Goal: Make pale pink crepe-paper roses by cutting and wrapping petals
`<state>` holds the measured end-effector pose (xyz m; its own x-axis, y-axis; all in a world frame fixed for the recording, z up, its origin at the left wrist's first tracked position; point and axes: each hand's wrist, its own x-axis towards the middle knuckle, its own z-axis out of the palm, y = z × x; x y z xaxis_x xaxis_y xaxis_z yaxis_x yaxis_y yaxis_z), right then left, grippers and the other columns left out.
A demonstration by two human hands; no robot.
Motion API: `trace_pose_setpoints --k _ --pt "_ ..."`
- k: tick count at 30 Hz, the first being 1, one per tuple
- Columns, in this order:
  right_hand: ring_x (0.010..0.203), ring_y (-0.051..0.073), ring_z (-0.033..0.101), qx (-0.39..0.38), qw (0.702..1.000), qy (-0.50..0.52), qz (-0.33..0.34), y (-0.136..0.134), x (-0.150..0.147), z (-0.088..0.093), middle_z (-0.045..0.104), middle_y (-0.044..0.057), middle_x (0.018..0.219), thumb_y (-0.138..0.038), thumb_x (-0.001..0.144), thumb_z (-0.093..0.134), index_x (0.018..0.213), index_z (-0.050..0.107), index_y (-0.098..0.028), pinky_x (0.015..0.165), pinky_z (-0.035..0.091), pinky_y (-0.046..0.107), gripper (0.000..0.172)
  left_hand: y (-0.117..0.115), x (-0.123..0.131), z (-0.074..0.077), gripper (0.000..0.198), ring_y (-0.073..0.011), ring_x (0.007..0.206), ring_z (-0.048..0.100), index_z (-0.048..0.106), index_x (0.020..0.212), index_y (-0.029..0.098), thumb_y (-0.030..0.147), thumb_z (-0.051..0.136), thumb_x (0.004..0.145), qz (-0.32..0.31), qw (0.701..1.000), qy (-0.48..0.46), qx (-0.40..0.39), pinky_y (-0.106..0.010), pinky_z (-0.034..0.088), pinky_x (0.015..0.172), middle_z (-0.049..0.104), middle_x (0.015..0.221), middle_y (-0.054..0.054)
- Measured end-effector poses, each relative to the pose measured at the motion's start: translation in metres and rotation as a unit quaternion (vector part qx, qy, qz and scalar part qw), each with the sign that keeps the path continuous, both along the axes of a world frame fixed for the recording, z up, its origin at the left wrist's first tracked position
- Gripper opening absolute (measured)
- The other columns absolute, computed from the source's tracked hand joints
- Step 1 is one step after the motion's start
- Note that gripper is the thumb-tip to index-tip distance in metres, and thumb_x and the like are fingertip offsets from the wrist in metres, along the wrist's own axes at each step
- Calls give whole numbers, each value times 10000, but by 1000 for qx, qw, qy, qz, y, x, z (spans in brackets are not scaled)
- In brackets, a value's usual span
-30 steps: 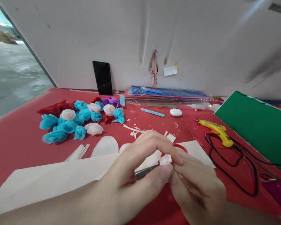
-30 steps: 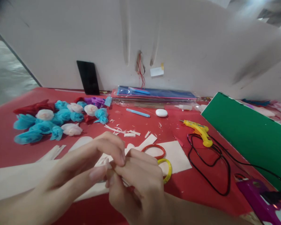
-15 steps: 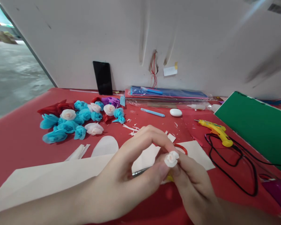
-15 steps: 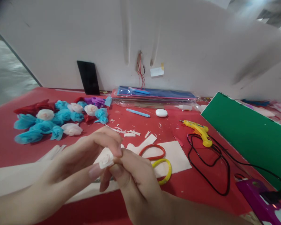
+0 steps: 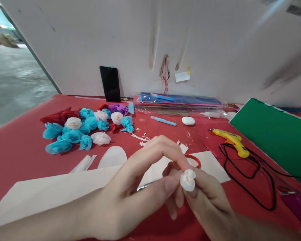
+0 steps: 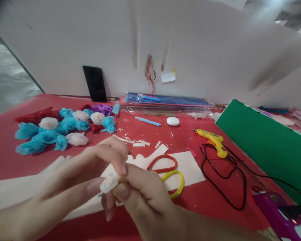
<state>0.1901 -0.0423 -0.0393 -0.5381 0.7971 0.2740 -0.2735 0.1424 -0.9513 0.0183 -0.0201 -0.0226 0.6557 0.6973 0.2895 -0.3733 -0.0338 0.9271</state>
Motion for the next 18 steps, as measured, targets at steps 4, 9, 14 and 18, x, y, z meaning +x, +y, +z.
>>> trace_pose_setpoints --k 4,9,14,18 --pt "620 88 434 -100 991 39 78 3 0 -2 431 -28 673 -422 1035 472 735 520 -179 650 398 242 389 0 -2 2 84 -60 698 676 628 974 238 317 631 944 -24 999 8 -47 -196 605 692 460 1006 34" --pt "560 58 390 -181 967 90 158 7 2 -2 450 -36 650 -449 986 564 728 551 -164 525 311 190 385 5 -3 7 54 -142 830 625 665 827 217 217 719 832 50 996 61 44 -291 562 830 529 869 18" --pt "533 49 402 -217 953 86 194 8 3 -5 460 -57 607 -433 940 637 712 535 -179 516 299 172 355 6 -4 11 30 -172 834 633 714 826 236 208 705 829 55 994 79 47 -337 548 848 570 865 -1" --pt "516 40 397 -199 952 95 212 8 5 -7 444 -67 602 -426 944 627 696 541 -178 545 313 172 362 6 -5 10 108 -153 781 608 709 806 237 132 710 781 21 995 85 54 -310 558 810 562 839 7"
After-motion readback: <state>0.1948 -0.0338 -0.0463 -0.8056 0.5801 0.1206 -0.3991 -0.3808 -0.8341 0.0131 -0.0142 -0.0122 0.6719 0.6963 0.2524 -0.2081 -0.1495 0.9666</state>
